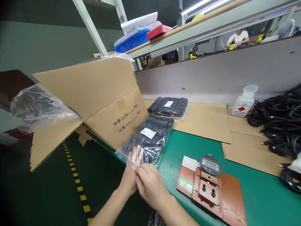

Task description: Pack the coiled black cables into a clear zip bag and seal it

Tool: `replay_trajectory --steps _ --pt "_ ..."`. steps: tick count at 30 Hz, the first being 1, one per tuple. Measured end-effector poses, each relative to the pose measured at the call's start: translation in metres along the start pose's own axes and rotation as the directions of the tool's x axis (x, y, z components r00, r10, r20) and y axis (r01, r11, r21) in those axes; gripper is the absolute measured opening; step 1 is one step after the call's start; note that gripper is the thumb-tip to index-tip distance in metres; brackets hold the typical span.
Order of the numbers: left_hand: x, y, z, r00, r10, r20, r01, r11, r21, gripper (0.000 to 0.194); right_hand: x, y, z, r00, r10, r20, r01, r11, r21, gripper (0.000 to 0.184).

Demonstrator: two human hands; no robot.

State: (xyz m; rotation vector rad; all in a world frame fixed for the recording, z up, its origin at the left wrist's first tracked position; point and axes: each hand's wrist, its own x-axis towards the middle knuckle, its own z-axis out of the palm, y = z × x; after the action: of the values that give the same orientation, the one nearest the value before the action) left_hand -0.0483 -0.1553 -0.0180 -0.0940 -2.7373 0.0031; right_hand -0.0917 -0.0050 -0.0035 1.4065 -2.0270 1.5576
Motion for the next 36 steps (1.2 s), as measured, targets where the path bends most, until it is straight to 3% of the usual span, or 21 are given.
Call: replay_trajectory --steps 5,10,14,17,22,27,32,36 --pt "-0.008 0.001 -0.009 0.998 0.011 0.066 -0.003 0.992 -0.125 0.069 -0.01 -0.002 -0.004 0.991 0.136 0.005 -0.134 0.982 -0.135 0.015" --pt "-0.003 -0.015 -0.027 0.983 0.147 0.11 -0.134 0.983 -0.124 0.071 -0.019 0.002 -0.004 0.977 0.215 -0.008 -0.213 0.96 -0.184 0.025" --pt "0.002 -0.029 -0.031 0.96 0.254 0.116 -0.239 0.963 -0.126 0.074 -0.019 0.003 -0.004 0.974 0.224 -0.016 -0.224 0.963 -0.152 0.028" --pt "0.007 -0.033 -0.028 0.967 0.248 0.064 -0.239 0.963 -0.121 0.071 -0.019 0.002 -0.005 0.971 0.241 -0.011 -0.241 0.965 -0.106 0.026" --pt "0.007 -0.024 -0.019 0.979 0.203 0.021 -0.197 0.967 -0.163 0.068 -0.02 0.004 -0.006 0.971 0.239 -0.02 -0.239 0.971 0.012 0.026" --pt "0.003 -0.015 -0.026 0.971 0.232 0.055 -0.221 0.961 -0.164 0.064 -0.02 0.005 -0.006 0.976 0.214 -0.034 -0.21 0.974 0.087 0.025" --pt "0.017 -0.019 -0.032 0.933 0.341 0.113 -0.332 0.938 -0.095 0.056 -0.017 0.005 -0.006 0.976 0.215 -0.031 -0.209 0.967 0.145 0.023" --pt "0.028 -0.025 -0.026 0.925 0.378 0.04 -0.374 0.924 -0.075 0.049 -0.017 0.005 -0.007 0.98 0.195 -0.04 -0.184 0.963 0.197 0.026"
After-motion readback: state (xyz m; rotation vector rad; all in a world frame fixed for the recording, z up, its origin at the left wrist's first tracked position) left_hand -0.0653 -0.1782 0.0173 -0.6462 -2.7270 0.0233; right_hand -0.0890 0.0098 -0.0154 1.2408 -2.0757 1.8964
